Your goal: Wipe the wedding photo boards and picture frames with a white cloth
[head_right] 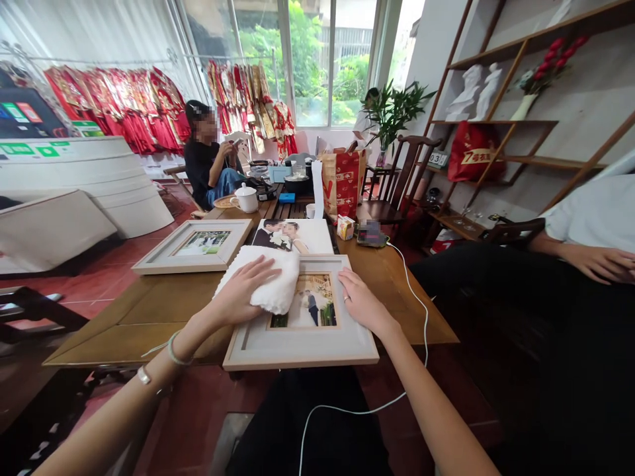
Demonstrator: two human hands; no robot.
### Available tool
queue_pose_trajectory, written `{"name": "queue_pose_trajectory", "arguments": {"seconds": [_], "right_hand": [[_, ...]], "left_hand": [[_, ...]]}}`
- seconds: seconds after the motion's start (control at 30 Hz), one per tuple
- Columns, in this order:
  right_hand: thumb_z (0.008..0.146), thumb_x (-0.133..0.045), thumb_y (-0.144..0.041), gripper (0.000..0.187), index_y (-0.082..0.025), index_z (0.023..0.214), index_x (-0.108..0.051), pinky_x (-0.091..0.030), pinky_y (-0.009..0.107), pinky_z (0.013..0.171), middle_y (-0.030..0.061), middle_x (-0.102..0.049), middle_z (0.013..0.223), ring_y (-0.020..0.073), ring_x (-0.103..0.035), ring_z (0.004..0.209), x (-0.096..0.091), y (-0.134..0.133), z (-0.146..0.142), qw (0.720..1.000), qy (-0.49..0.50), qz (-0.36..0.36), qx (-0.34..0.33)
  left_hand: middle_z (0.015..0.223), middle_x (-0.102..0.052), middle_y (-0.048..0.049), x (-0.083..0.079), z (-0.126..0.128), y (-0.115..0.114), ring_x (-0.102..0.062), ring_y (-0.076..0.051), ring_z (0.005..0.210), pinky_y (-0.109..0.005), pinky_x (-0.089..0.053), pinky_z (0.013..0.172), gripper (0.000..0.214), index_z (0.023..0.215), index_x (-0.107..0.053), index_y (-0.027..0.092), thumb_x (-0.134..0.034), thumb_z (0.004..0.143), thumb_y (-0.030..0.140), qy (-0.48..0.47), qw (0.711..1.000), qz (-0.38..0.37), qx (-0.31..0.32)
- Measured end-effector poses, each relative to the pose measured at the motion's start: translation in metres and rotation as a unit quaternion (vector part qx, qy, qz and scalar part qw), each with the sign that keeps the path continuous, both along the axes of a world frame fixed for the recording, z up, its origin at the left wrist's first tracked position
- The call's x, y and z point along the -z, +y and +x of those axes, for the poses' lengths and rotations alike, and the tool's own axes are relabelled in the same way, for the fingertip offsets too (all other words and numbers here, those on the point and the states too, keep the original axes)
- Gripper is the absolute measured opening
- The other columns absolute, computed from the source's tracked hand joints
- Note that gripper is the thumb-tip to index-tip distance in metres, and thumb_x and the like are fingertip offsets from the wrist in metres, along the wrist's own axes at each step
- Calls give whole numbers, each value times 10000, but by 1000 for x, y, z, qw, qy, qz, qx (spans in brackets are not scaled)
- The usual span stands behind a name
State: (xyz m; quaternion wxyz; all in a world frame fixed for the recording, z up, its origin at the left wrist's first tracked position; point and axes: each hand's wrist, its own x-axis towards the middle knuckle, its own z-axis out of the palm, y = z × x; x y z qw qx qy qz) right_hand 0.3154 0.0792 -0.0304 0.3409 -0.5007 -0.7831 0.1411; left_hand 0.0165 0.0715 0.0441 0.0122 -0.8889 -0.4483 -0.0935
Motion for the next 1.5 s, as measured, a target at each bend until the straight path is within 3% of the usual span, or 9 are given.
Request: {"name": "queue_pose_trajectory", "arguments": {"seconds": [0.2, 0.43, 0.53, 0.63, 0.9, 1.03, 1.13, 1.33, 1.5], "right_hand": [[755, -394, -41, 514, -142, 1219, -593, -300, 454, 1133, 127, -549, 1319, 232, -405, 1324, 11, 4, -1, 999, 30, 3, 12], [733, -417, -35, 533, -181, 1206, -612, -300, 446, 1131, 96, -574, 1301, 224, -439, 1300, 9, 4, -5, 998, 55, 6, 21], [744, -417, -41, 518, -169, 1205, -614, -300, 448, 1131, 106, -564, 1313, 230, -427, 1311, 7, 4, -4, 998, 58, -5, 12], [762, -412, -52, 495, -155, 1200, -618, -307, 450, 1126, 116, -561, 1316, 233, -426, 1313, 5, 3, -2, 999, 45, -15, -2], [771, -430, -64, 492, -192, 1208, -617, -280, 456, 1140, 85, -548, 1338, 226, -403, 1332, 4, 1, 1, 998, 53, -20, -15], [754, -419, -49, 503, -185, 1190, -629, -294, 455, 1134, 90, -569, 1312, 229, -428, 1313, 6, 2, -3, 998, 55, -11, 9], [746, -414, -45, 493, -158, 1167, -644, -305, 449, 1130, 110, -579, 1296, 235, -445, 1300, 6, 3, -5, 998, 54, -10, 26], [766, -412, -57, 473, -167, 1163, -645, -313, 442, 1126, 105, -580, 1298, 224, -454, 1294, 4, 1, -6, 998, 56, -7, 36], [781, -416, -75, 469, -138, 1198, -622, -288, 437, 1141, 120, -541, 1342, 236, -405, 1331, 3, -1, -5, 998, 53, -20, 20]], "left_hand": [[1493, -333, -88, -5, 12, -12, -185, -306, 1406, -471, -197, 1114, 662, 1363, -458, 221, -522, 705, 193, 39, 999, 1, -29], [1515, -267, -133, -4, 20, -100, -142, -384, 1399, -549, -219, 1078, 828, 1392, -408, 213, -595, 586, 238, 55, 997, -36, -48], [1517, -256, -145, -4, 23, -118, -128, -400, 1397, -566, -233, 1059, 859, 1408, -378, 213, -611, 582, 257, 54, 996, -43, -57], [1493, -306, -146, -5, 25, -104, -180, -392, 1385, -559, -240, 1051, 789, 1377, -418, 228, -626, 617, 280, 55, 996, -33, -65], [1450, -374, -125, -5, 30, -8, -237, -371, 1368, -536, -209, 1081, 609, 1361, -442, 229, -567, 780, 362, 53, 993, 24, -100], [1459, -371, -115, -7, 33, -1, -242, -370, 1369, -535, -214, 1085, 566, 1388, -421, 235, -490, 839, 357, 51, 994, 16, -95], [1473, -353, -122, -9, 33, -25, -212, -375, 1381, -540, -205, 1090, 604, 1380, -438, 233, -544, 794, 329, 64, 994, 1, -88], [1521, -249, -133, 2, 28, -109, -133, -422, 1390, -580, -174, 1085, 830, 1424, -365, 259, -668, 662, 386, 53, 997, -15, -55], [1515, -249, -159, 14, 26, -129, -134, -471, 1370, -629, -204, 1026, 956, 1444, -322, 278, -549, 658, 774, 11, 999, 30, -41]]}}
